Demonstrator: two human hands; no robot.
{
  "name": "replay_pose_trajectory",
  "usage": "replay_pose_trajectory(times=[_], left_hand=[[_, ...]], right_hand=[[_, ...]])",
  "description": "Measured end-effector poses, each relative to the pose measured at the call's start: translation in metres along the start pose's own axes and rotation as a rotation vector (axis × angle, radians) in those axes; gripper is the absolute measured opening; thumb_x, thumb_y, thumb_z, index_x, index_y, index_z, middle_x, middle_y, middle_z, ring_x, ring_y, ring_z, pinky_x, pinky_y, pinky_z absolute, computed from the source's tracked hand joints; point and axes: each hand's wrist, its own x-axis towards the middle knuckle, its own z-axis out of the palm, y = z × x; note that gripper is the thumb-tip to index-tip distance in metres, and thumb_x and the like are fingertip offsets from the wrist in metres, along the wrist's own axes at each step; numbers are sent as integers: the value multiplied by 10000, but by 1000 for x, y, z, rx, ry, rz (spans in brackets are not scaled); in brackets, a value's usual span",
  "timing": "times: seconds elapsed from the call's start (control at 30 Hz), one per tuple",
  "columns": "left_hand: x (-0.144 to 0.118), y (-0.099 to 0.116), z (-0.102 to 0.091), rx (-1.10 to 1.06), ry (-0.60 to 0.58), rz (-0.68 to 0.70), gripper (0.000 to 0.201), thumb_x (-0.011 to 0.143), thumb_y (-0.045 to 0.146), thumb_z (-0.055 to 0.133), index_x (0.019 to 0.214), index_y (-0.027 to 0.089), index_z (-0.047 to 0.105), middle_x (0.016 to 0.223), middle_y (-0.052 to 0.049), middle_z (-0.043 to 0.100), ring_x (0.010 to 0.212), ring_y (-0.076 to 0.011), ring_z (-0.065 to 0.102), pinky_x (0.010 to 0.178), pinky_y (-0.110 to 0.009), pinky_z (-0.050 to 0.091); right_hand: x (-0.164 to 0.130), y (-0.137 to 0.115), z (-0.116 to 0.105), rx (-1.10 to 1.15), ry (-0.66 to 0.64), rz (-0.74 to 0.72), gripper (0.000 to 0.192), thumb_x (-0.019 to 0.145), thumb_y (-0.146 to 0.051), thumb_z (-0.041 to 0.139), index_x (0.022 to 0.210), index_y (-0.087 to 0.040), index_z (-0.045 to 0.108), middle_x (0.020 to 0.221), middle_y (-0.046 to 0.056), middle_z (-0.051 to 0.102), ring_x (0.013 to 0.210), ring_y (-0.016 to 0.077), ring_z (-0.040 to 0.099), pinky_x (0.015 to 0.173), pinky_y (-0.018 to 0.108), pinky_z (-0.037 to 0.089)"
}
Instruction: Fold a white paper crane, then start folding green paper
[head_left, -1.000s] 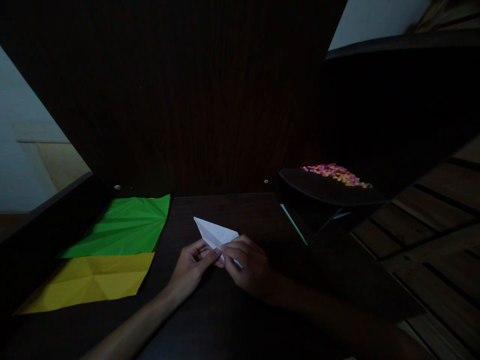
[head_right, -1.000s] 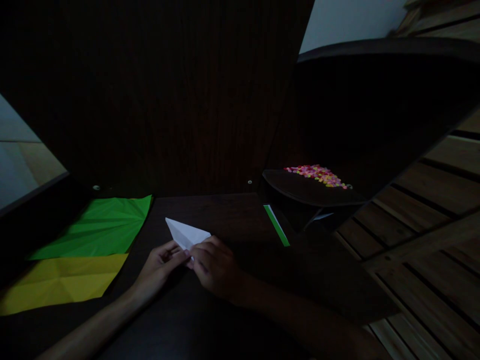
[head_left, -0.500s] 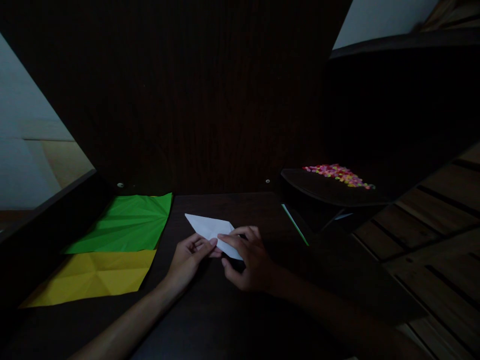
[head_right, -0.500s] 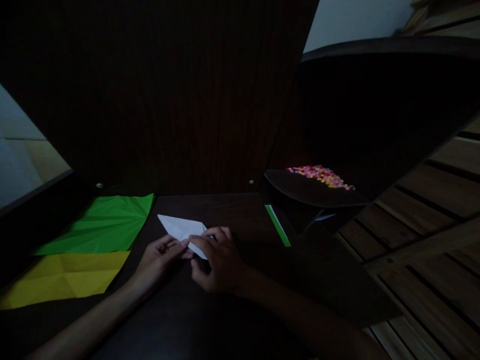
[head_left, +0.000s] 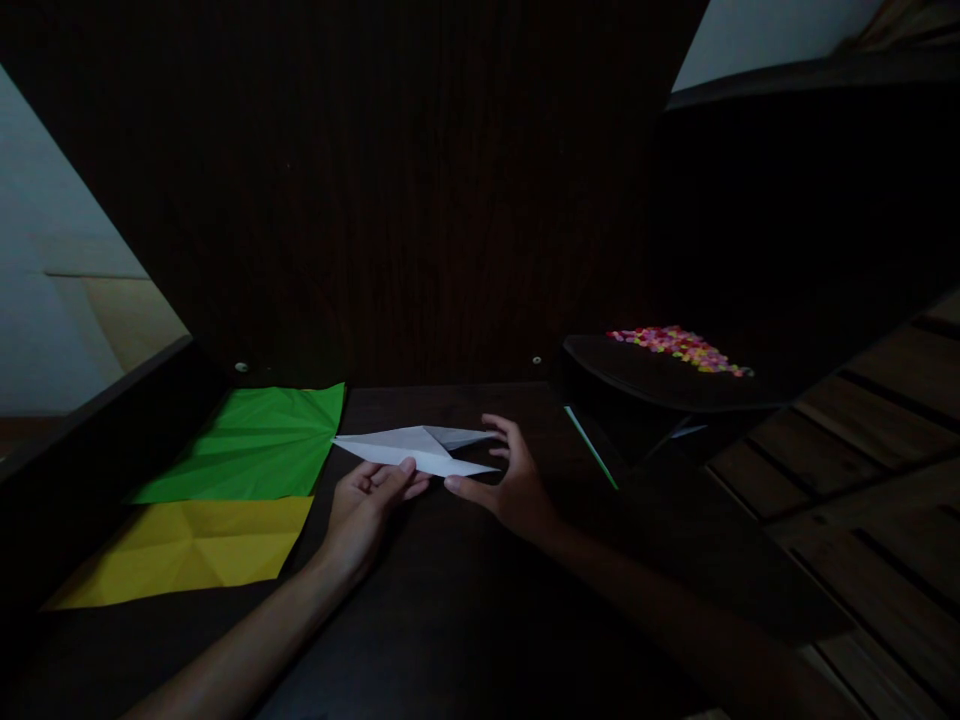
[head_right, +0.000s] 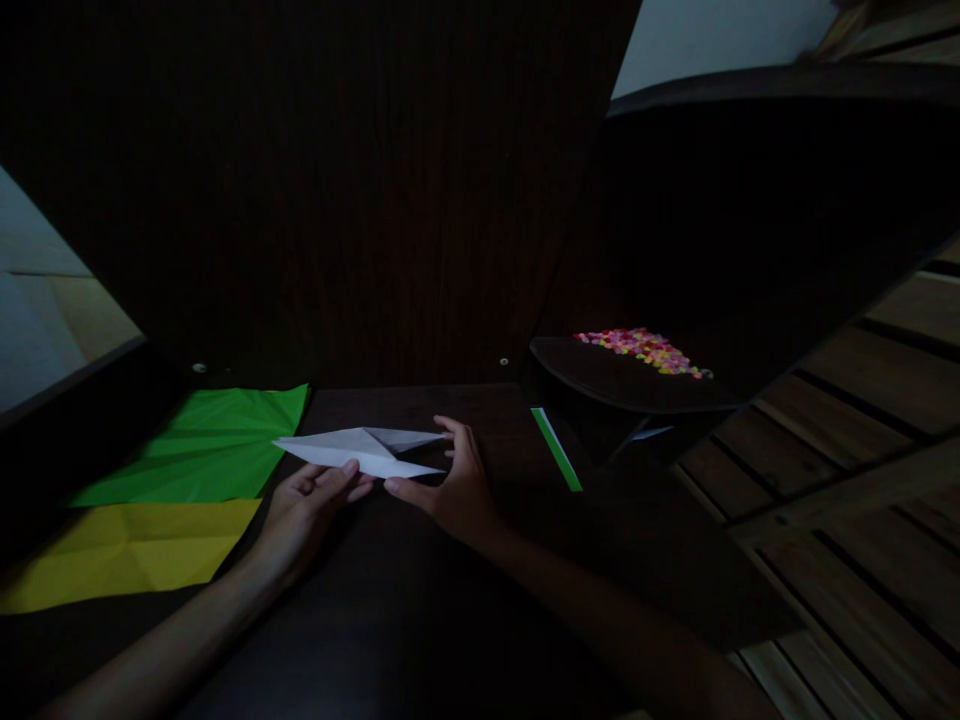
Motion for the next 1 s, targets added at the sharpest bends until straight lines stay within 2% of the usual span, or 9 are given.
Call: replay_pose_trajectory(times=[0.1,0.2,0.3,0.37,0.5,0.67,0.83,1.0], left_hand=[[1,3,1,-71,57,-13,338,563,252,893,785,109,682,769,-46,735,788,-200,723,762,-290,586],[0,4,3,-36,85,-43,322,570,247,884,777,115,676,765,-46,736,699,-197,726,605,-250,575],[-5,2,5,53,41,-51,303,603,291,864,752,110,672,618,-24,700,489,-153,663,469,-219,507],[-8,-1,6,100,-18,-58,300,631,329,845,743,102,685,540,-24,676,414,-129,609,443,-210,473],[-11,-5,7,148,-108,-79,295,671,368,815,710,92,719,484,-45,662,394,-111,567,455,-203,447],[-12,-5,8,162,-121,-94,278,708,365,787,736,90,752,460,-40,644,394,-107,545,479,-210,434],[-13,-5,8,131,-130,-118,300,720,383,773,709,84,759,473,-61,658,408,-113,558,500,-218,450],[-12,-6,7,145,-116,-122,326,690,393,796,766,76,779,503,-86,686,420,-120,579,485,-211,458]], right_hand=[[4,4,3,185,34,184,707,519,-392,855,1116,-195,532,1161,109,589,969,231,602,739,340,522],[4,4,7,378,-139,343,461,580,-435,808,897,-169,604,809,32,650,642,149,593,563,269,475],[-3,1,10,475,-315,374,339,648,-459,760,759,-157,651,584,-17,597,492,111,511,488,241,413],[-8,0,12,476,-339,368,324,694,-474,727,696,-154,674,539,-18,578,486,107,500,501,238,409],[-13,0,16,475,-269,362,330,731,-459,715,597,-161,671,492,-23,551,481,99,480,522,234,398],[-13,1,19,539,-219,475,358,693,-447,748,514,-157,637,462,-17,550,430,89,434,483,241,354],[-12,3,20,601,-195,505,311,645,-386,782,502,-155,631,493,-9,578,438,85,433,475,239,341],[-10,3,20,639,-182,541,306,636,-363,784,491,-148,621,467,-9,560,429,83,432,463,238,322]])
